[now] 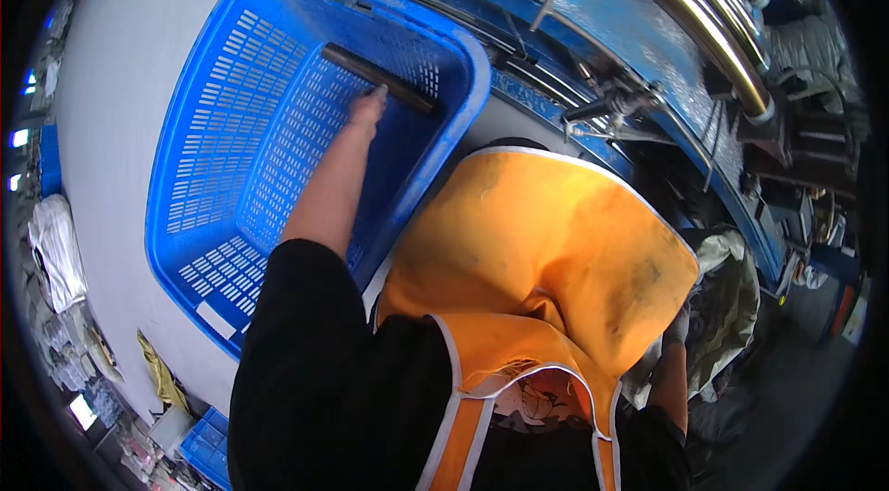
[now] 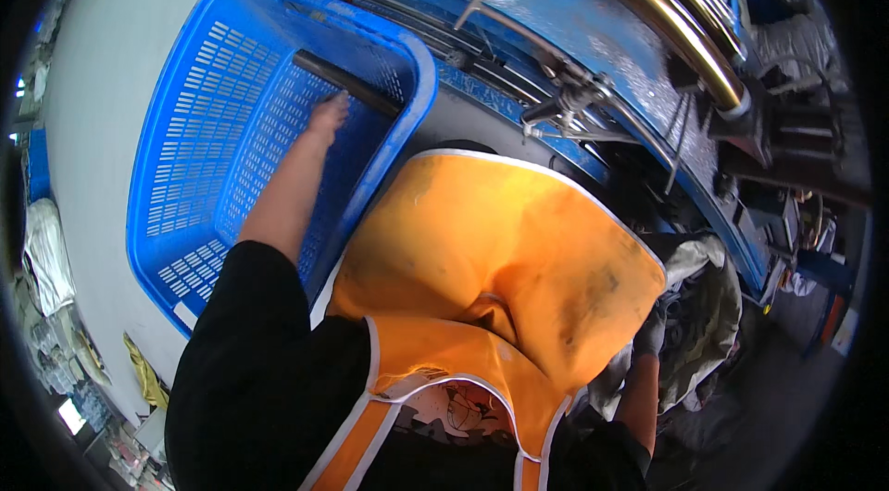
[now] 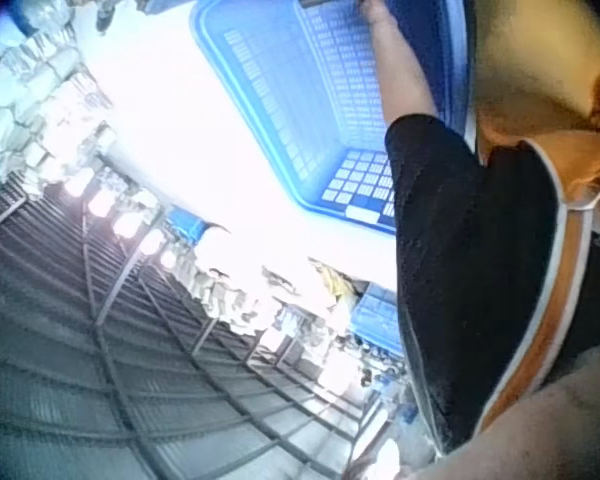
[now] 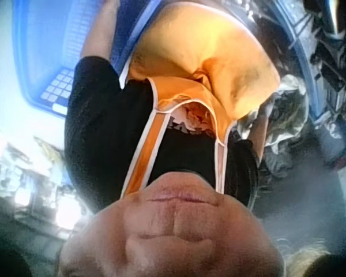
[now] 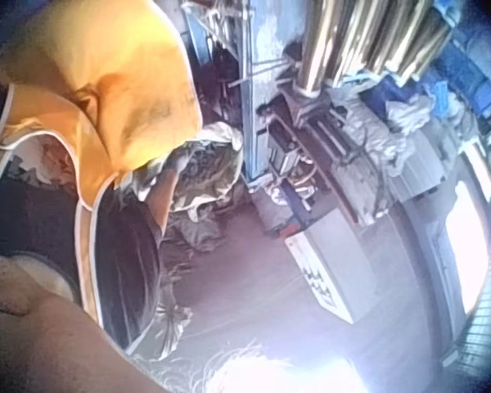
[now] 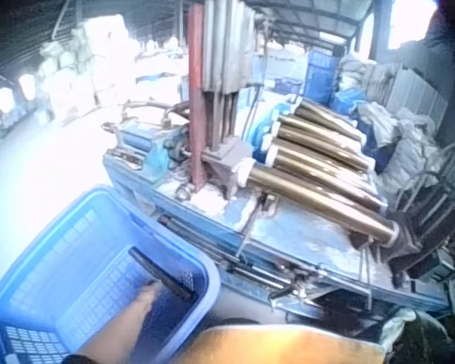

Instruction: The person installs end caps onto metal tubes by hand, then organizes the capped tubes into a storage machine.

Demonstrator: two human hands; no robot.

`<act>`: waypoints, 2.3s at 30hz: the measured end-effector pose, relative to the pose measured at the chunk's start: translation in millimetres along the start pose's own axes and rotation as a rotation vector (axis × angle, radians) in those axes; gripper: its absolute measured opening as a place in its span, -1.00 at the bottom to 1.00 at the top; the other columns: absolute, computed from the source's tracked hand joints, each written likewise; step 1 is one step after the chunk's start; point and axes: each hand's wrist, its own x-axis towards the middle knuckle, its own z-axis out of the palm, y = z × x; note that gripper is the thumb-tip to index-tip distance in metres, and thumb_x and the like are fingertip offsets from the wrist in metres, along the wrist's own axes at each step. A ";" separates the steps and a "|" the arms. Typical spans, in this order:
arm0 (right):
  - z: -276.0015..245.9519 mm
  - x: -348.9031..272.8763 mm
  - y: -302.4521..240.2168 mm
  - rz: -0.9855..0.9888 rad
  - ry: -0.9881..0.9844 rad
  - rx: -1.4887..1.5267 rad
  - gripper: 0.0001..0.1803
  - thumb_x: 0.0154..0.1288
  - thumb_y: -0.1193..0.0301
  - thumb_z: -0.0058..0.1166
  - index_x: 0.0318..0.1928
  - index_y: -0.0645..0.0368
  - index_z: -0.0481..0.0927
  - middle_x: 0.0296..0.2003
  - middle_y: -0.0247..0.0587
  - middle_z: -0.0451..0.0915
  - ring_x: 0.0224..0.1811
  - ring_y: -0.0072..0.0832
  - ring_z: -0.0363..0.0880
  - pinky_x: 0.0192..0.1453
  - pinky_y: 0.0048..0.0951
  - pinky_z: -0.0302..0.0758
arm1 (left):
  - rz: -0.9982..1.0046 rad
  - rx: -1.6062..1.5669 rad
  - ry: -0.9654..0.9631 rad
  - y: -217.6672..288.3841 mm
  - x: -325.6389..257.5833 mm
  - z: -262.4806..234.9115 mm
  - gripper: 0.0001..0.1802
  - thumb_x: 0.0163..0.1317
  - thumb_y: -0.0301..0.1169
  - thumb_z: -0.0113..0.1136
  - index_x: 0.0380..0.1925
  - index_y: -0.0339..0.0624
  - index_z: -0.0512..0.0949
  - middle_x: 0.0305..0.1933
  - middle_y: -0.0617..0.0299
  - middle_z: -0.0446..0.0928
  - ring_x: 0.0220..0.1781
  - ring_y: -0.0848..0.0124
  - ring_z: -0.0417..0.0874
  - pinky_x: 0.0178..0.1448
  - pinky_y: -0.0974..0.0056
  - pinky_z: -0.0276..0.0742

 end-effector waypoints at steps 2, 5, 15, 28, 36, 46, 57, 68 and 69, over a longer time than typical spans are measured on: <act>-1.5 0.9 -16.2 0.425 0.106 0.595 -0.62 0.49 0.32 -0.10 0.17 0.21 0.56 0.01 -0.16 0.66 0.00 -0.37 0.64 0.13 -0.33 0.50 | -0.220 0.021 -0.016 -32.4 23.9 8.4 -0.39 0.33 -0.02 0.26 0.20 -0.23 0.52 0.17 0.05 0.58 0.20 0.19 0.55 0.30 0.11 0.41; -10.0 -16.6 -14.6 0.649 0.245 0.772 -0.64 0.53 0.29 -0.10 0.15 0.20 0.57 0.01 -0.20 0.66 -0.06 -0.45 0.66 -0.02 -0.39 0.60 | -0.265 -0.158 -0.127 -63.3 72.9 35.8 -0.39 0.36 -0.02 0.20 0.24 -0.21 0.49 0.21 0.04 0.54 0.24 0.17 0.52 0.34 0.07 0.37; -5.6 3.2 -62.4 0.602 0.311 1.191 -0.59 0.56 0.22 -0.18 0.22 0.17 0.51 0.07 -0.18 0.65 -0.01 -0.27 0.66 0.10 -0.25 0.61 | -0.365 -0.920 -0.545 -137.5 135.7 57.9 -0.38 0.49 -0.01 -0.05 0.39 -0.15 0.33 0.44 -0.03 0.35 0.42 0.10 0.38 0.51 -0.11 0.19; -22.2 18.9 -157.9 0.073 0.662 0.529 -0.53 0.60 0.18 -0.21 0.32 0.19 0.42 0.25 -0.12 0.51 0.29 -0.29 0.46 0.42 -0.21 0.36 | 0.171 -0.774 -0.599 38.0 -89.9 -24.5 -0.61 0.37 -0.29 0.22 0.16 -0.08 0.48 0.17 0.13 0.57 0.20 0.19 0.56 0.26 0.04 0.51; -38.2 15.5 -249.2 -0.305 0.184 2.067 -0.43 0.54 0.21 -0.04 0.39 0.29 0.28 0.41 0.13 0.30 0.48 0.10 0.23 0.50 0.01 0.35 | 0.676 -0.526 -0.452 150.1 -209.7 -85.5 -0.38 0.31 -0.31 0.29 0.30 -0.24 0.32 0.23 -0.03 0.48 0.27 0.16 0.52 0.34 0.05 0.44; -9.3 -13.1 -384.4 -0.199 0.145 1.109 0.05 0.11 -0.18 0.37 0.40 0.25 0.25 0.24 -0.08 0.50 0.23 -0.40 0.51 0.34 -0.35 0.41 | 1.039 1.009 -0.754 160.7 -414.9 53.1 -0.29 0.02 -0.35 0.50 0.21 -0.24 0.46 -0.02 -0.05 0.65 0.02 0.15 0.71 0.12 0.17 0.58; -17.2 -19.6 -361.6 -0.559 0.007 0.461 -0.48 0.35 0.23 0.07 0.21 0.29 0.44 0.09 -0.11 0.50 0.20 -0.32 0.47 0.33 -0.30 0.37 | 0.995 1.218 -0.854 127.2 -414.2 70.1 -0.33 0.01 -0.30 0.47 0.16 -0.21 0.49 0.06 -0.07 0.62 0.11 0.02 0.65 0.18 0.10 0.56; 9.8 -32.4 -373.3 -0.515 0.144 0.378 -0.77 0.45 0.41 -0.11 -0.01 0.27 0.48 -0.17 -0.03 0.54 -0.10 -0.17 0.59 0.06 -0.33 0.50 | 1.133 1.258 -0.777 104.5 -412.6 73.4 -0.37 -0.02 -0.28 0.48 0.10 -0.20 0.52 -0.02 -0.04 0.65 0.01 0.01 0.68 0.09 0.07 0.58; 10.8 -33.9 -373.5 -0.505 0.158 0.418 -0.77 0.44 0.41 -0.09 -0.01 0.27 0.48 -0.17 -0.07 0.54 -0.09 -0.23 0.58 0.08 -0.35 0.49 | 1.140 1.254 -0.751 105.2 -415.4 73.0 -0.37 -0.03 -0.29 0.49 0.08 -0.20 0.52 -0.02 -0.04 0.64 0.03 0.00 0.67 0.11 0.06 0.57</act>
